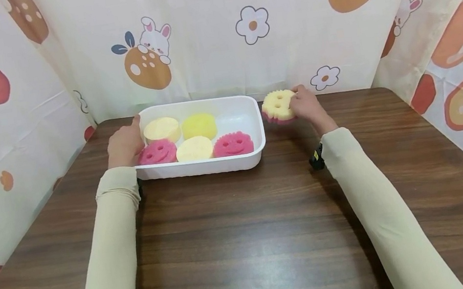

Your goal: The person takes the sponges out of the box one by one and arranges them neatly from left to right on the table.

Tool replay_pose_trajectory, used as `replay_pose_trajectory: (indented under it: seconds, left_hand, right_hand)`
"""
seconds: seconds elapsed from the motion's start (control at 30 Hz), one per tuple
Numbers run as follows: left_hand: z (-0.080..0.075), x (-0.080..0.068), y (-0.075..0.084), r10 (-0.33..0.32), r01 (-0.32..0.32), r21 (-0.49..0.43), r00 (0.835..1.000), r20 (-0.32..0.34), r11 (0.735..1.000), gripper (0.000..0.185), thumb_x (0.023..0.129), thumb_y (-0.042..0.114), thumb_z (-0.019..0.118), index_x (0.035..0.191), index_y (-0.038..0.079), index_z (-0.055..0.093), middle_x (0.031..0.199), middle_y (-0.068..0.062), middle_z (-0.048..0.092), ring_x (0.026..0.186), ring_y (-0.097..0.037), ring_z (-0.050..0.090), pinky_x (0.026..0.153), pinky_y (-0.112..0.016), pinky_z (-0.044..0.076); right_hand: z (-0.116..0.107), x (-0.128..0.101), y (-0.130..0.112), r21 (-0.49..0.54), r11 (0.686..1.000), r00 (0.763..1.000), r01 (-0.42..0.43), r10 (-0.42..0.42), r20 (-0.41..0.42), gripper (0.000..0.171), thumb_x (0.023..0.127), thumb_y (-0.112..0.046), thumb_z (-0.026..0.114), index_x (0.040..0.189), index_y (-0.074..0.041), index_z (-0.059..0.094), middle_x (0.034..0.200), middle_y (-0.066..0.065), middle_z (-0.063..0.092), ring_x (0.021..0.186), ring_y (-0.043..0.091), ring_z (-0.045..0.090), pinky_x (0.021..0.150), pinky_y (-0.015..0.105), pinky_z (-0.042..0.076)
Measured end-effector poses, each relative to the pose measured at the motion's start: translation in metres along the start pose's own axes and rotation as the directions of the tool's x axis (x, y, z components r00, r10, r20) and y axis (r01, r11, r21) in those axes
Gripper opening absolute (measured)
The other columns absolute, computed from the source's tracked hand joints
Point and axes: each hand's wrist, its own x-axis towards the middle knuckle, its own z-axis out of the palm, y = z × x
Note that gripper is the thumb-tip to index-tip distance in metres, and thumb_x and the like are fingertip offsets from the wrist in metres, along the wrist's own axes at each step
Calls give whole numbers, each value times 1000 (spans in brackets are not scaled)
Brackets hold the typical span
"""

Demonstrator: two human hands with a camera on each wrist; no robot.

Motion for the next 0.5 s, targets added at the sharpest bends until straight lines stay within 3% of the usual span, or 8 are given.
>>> replay_pose_trajectory:
  seconds: [0.13, 0.5]
  left_hand:
    - [0, 0, 0, 9, -9, 2, 1000, -8, 1000, 74, 98, 14, 46, 160, 9, 5, 135, -36, 50, 113, -52, 54, 98, -66, 46]
    - [1, -1, -2, 13, -13, 9, 1000, -27, 1000, 74, 97, 13, 47, 160, 8, 7, 134, -36, 52, 111, -50, 56, 97, -66, 46]
  right_hand:
    - [1, 1, 3, -55, 998, 999, 20, -18, 28, 54, 97, -17, 26, 143, 10, 32, 140, 27, 44, 119, 33, 41, 104, 44, 37]
    - [2, -1, 9, -76, 997, 995, -29, 36, 94, 56, 99, -20, 26, 147, 9, 26, 147, 28, 38, 126, 34, 38, 114, 48, 33]
